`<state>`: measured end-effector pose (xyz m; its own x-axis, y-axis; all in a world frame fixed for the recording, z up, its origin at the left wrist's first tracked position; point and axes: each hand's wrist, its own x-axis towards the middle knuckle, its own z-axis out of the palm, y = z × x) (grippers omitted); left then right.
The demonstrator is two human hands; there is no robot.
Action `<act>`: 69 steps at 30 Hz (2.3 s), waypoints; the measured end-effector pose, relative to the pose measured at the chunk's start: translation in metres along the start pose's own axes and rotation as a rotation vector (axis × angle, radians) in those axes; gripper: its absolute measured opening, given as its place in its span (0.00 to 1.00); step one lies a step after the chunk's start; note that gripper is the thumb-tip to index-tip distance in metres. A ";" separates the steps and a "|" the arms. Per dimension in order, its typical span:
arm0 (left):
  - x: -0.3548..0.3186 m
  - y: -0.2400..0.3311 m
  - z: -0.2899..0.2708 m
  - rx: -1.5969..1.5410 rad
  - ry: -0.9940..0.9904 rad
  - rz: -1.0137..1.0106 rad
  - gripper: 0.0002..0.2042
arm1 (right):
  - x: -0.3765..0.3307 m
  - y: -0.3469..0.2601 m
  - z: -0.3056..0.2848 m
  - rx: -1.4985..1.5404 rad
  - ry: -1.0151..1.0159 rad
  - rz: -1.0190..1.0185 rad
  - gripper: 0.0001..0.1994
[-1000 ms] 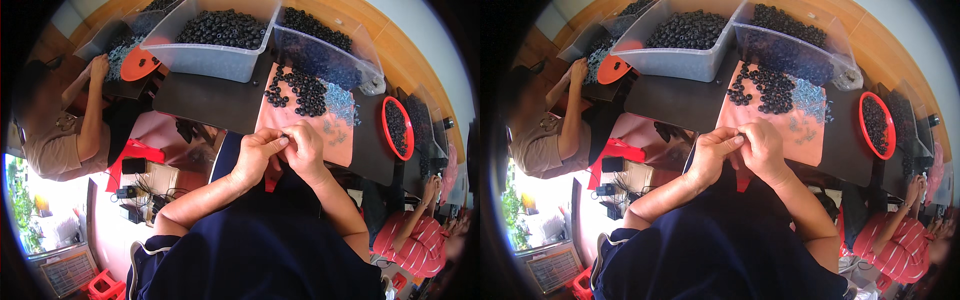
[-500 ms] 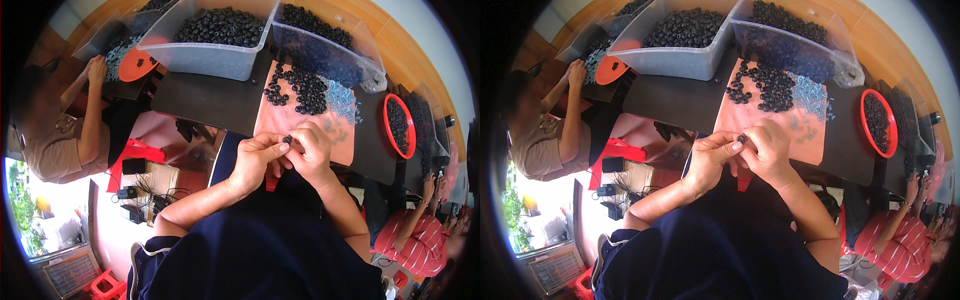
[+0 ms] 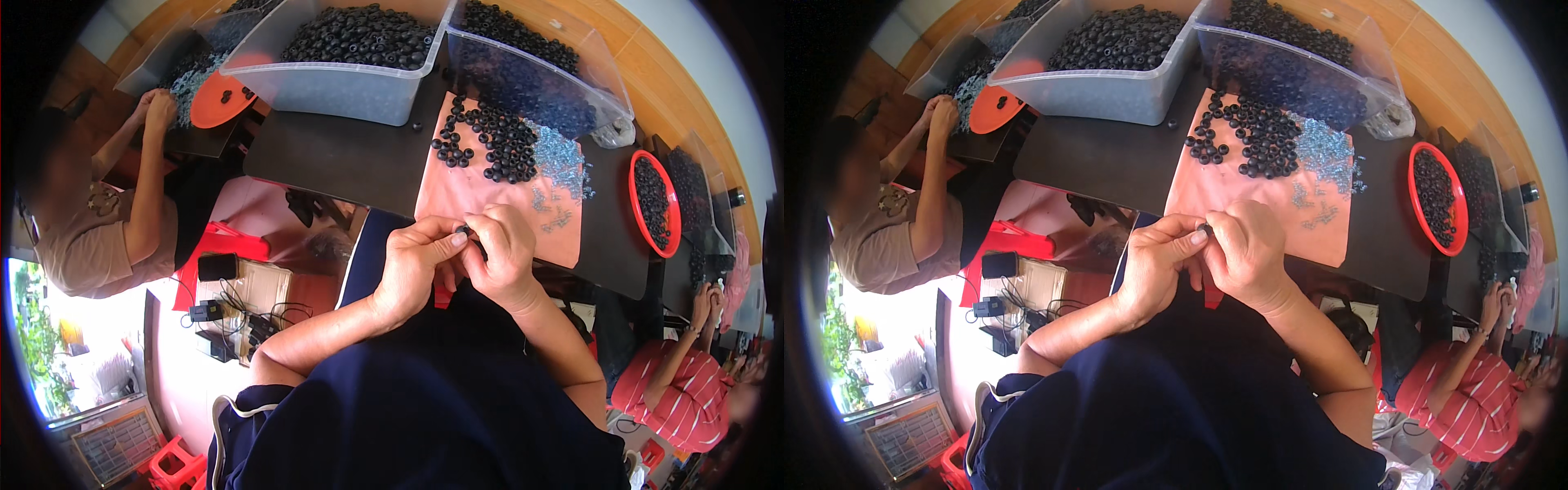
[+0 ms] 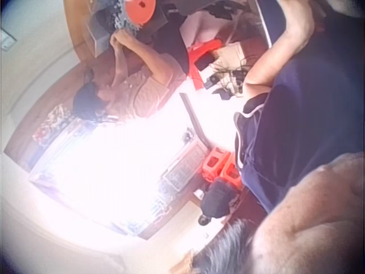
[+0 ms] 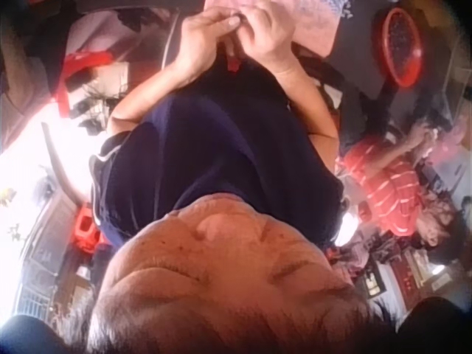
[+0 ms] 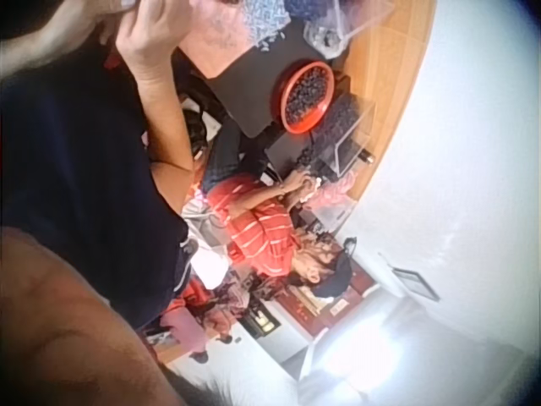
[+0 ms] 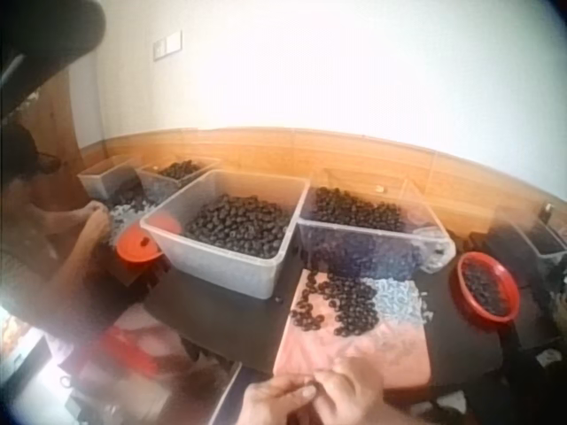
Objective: The person sorts small black plastic components by hand, placing them from a work table into different plastic bins and a red tray.
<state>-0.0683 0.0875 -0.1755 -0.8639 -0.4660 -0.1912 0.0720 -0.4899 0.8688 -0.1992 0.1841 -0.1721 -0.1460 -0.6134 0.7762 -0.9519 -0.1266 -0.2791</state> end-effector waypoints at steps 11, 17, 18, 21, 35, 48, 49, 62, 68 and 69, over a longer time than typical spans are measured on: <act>-0.003 -0.006 0.001 0.041 0.044 0.020 0.08 | -0.005 -0.006 0.001 -0.037 -0.027 0.003 0.15; -0.011 -0.008 0.010 0.037 0.115 0.044 0.06 | -0.003 -0.007 -0.002 -0.050 -0.097 -0.046 0.14; -0.011 -0.007 0.011 -0.001 0.124 0.038 0.06 | -0.002 -0.006 -0.002 -0.048 -0.116 -0.063 0.13; -0.014 -0.009 0.008 -0.041 0.138 0.017 0.06 | -0.006 -0.006 -0.002 -0.021 -0.202 -0.075 0.13; 0.015 0.073 -0.017 -0.139 0.139 0.404 0.16 | 0.175 0.038 0.020 -0.289 0.083 -0.106 0.15; -0.002 0.016 -0.039 -0.027 0.068 0.121 0.09 | 0.107 0.071 0.083 -0.503 -0.475 0.105 0.11; -0.001 0.015 -0.038 -0.031 0.073 0.117 0.10 | 0.105 0.075 0.086 -0.507 -0.526 0.127 0.10; 0.019 0.034 -0.026 -0.116 0.123 0.146 0.10 | 0.076 0.004 -0.007 -0.094 -0.219 -0.110 0.11; 0.019 0.015 -0.006 -0.108 -0.025 -0.011 0.05 | 0.026 0.000 -0.021 -0.004 -0.102 -0.019 0.13; 0.018 0.013 -0.004 -0.106 -0.038 -0.022 0.05 | 0.018 -0.002 -0.022 0.013 -0.092 0.011 0.14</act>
<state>-0.0809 0.0695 -0.1699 -0.8840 -0.4270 -0.1904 0.1033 -0.5756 0.8112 -0.2060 0.1902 -0.1448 -0.1306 -0.6838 0.7179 -0.9467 -0.1291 -0.2951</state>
